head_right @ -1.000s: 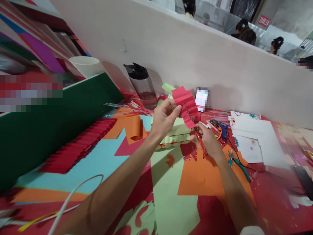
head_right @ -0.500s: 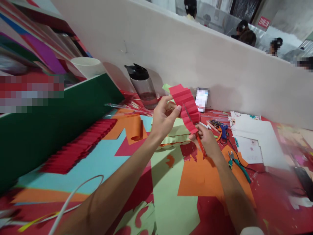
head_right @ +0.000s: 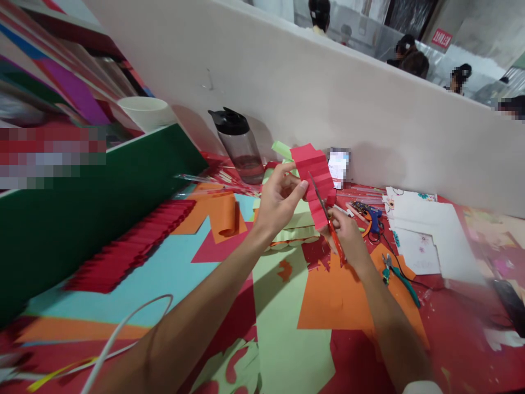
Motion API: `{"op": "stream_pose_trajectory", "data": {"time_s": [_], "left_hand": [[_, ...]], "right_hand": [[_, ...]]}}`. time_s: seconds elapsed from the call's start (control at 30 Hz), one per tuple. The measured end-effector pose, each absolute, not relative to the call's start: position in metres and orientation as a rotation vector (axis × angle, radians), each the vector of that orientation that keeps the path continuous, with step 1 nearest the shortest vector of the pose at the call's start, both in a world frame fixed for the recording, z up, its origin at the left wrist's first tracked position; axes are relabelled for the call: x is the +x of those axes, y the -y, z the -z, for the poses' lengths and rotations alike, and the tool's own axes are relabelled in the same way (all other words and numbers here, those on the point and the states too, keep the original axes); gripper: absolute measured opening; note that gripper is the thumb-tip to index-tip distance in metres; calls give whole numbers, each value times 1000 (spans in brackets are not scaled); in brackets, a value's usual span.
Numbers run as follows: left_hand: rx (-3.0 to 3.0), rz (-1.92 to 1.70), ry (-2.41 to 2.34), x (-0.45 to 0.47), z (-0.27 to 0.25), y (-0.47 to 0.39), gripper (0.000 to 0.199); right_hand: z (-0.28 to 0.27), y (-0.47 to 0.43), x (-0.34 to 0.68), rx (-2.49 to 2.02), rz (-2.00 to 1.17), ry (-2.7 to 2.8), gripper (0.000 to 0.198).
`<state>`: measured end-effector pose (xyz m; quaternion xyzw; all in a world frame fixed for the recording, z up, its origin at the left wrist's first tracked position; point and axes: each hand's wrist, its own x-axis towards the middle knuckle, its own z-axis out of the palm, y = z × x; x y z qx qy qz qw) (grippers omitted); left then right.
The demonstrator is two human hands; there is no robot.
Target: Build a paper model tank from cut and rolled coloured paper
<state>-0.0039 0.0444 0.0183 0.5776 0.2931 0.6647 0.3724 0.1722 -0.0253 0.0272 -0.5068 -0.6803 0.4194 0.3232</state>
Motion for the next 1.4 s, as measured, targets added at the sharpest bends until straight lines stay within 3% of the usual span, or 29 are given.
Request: {"op": "stream_pose_trajectory", "data": {"time_s": [0.23, 0.67, 1.13, 1.4], "left_hand": [[1516, -1684, -771, 1, -19, -38, 42], [1531, -1664, -775, 5, -14, -39, 43], [1407, -1789, -791, -8, -22, -46, 37], [1452, -1721, -774, -4, -24, -41, 33]], "right_hand": [[-24, 22, 174, -1189, -1040, 1793, 61], [-27, 22, 175, -1265, -1093, 1714, 60], [-27, 19, 181, -1189, -1049, 1843, 42], [-26, 20, 182, -1176, -1119, 1818, 57]]}}
